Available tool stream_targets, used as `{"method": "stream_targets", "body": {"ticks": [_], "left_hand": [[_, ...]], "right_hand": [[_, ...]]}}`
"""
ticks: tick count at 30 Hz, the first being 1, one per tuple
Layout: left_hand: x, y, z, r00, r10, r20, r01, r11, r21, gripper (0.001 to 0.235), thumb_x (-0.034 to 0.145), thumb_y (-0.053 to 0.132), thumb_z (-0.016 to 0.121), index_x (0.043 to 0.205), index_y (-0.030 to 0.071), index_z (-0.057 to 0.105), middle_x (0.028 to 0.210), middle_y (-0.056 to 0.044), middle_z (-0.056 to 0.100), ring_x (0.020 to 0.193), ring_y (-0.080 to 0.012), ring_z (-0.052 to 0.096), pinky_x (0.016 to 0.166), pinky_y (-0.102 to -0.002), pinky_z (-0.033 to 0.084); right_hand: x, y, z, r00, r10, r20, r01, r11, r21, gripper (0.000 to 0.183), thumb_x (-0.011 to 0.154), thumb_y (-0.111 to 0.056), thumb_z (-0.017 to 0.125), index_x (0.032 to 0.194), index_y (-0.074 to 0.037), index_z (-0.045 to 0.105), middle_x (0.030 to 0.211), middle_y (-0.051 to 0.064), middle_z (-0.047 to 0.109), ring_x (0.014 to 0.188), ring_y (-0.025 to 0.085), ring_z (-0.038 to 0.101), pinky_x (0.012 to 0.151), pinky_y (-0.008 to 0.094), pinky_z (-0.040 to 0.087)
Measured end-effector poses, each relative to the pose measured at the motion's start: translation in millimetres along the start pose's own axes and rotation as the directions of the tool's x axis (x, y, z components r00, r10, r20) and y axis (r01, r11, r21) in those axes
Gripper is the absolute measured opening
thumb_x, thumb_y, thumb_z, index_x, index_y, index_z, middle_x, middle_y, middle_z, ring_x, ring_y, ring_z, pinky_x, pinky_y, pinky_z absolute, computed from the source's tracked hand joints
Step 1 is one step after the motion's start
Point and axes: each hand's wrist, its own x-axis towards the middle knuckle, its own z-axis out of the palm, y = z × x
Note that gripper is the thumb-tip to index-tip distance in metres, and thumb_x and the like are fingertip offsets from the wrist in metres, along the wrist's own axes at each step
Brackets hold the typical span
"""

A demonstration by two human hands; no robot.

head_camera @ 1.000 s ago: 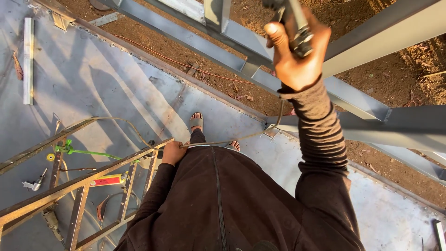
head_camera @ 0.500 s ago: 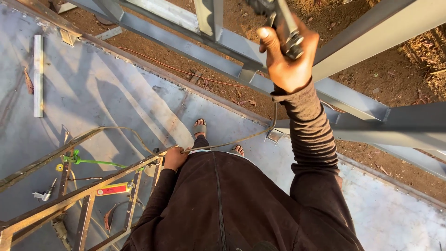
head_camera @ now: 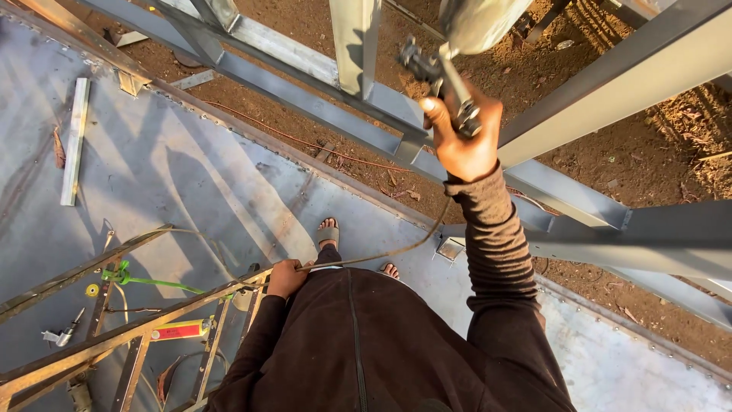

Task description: Spraying a protective coating or paint onto a metal frame structure using a pneumatic spray gun.

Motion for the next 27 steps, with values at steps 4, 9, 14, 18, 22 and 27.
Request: {"method": "stream_targets", "body": {"ticks": [4, 9, 14, 18, 22, 27], "left_hand": [[1.1, -0.3, 0.1, 0.998, 0.062, -0.028, -0.064, 0.996, -0.066, 0.059, 0.087, 0.054, 0.07, 0.056, 0.006, 0.054, 0.057, -0.017, 0.058, 0.06, -0.0358, 0.061, 0.061, -0.042, 0.046], [2.2, 7.1, -3.2, 0.999, 0.043, 0.018, -0.042, 0.999, -0.002, 0.062, 0.088, 0.057, 0.07, 0.057, 0.008, 0.049, 0.06, -0.016, 0.06, 0.063, -0.034, 0.057, 0.061, -0.043, 0.039], [8.0, 3.2, -6.5, 1.0, 0.025, 0.019, -0.024, 0.997, -0.067, 0.054, 0.091, 0.048, 0.069, 0.059, 0.01, 0.047, 0.062, -0.016, 0.059, 0.063, -0.0308, 0.052, 0.06, -0.042, 0.036], [7.6, 3.6, -7.9, 1.0, 0.005, -0.017, -0.007, 0.994, -0.112, 0.057, 0.091, 0.053, 0.07, 0.059, 0.008, 0.052, 0.061, -0.015, 0.06, 0.062, -0.0291, 0.053, 0.061, -0.042, 0.038], [9.0, -0.1, -7.5, 0.999, 0.042, -0.032, -0.045, 0.994, -0.099, 0.054, 0.089, 0.048, 0.073, 0.059, 0.01, 0.051, 0.059, -0.014, 0.057, 0.06, -0.028, 0.05, 0.059, -0.042, 0.036], [5.0, -3.2, -8.5, 0.998, 0.047, -0.04, -0.05, 0.996, -0.078, 0.063, 0.092, 0.057, 0.067, 0.056, 0.009, 0.046, 0.057, -0.015, 0.054, 0.059, -0.0306, 0.049, 0.059, -0.042, 0.036]], "right_hand": [[-13.0, 8.3, -3.4, 0.999, -0.01, 0.052, 0.015, 0.996, -0.091, 0.041, 0.105, -0.023, 0.067, 0.13, 0.01, 0.065, 0.073, 0.012, 0.065, 0.059, 0.018, 0.063, 0.058, 0.032, 0.049], [-7.4, 8.5, 4.2, 0.992, 0.109, -0.061, -0.106, 0.993, 0.042, 0.06, 0.107, -0.027, 0.069, 0.152, 0.007, 0.046, 0.082, 0.01, 0.062, 0.064, 0.017, 0.06, 0.059, 0.031, 0.051], [25.2, 1.8, -1.1, 0.974, -0.075, -0.212, 0.123, 0.967, 0.222, 0.062, 0.108, -0.016, 0.071, 0.154, 0.011, 0.039, 0.083, 0.028, 0.068, 0.059, 0.028, 0.064, 0.054, 0.04, 0.058], [44.5, -21.9, -0.5, 0.971, -0.069, -0.231, 0.128, 0.958, 0.255, 0.064, 0.112, -0.023, 0.07, 0.163, -0.002, 0.036, 0.083, 0.031, 0.07, 0.056, 0.028, 0.063, 0.047, 0.035, 0.052], [52.0, -34.6, 8.1, 0.957, -0.124, -0.263, 0.195, 0.945, 0.264, 0.034, 0.109, -0.021, 0.066, 0.122, 0.007, 0.052, 0.079, 0.032, 0.06, 0.045, 0.025, 0.048, 0.036, 0.03, 0.037], [26.0, -15.5, -3.6, 0.988, -0.054, -0.148, 0.085, 0.973, 0.213, 0.065, 0.11, -0.018, 0.07, 0.159, 0.007, 0.036, 0.085, 0.022, 0.064, 0.06, 0.025, 0.06, 0.054, 0.037, 0.052]]}}
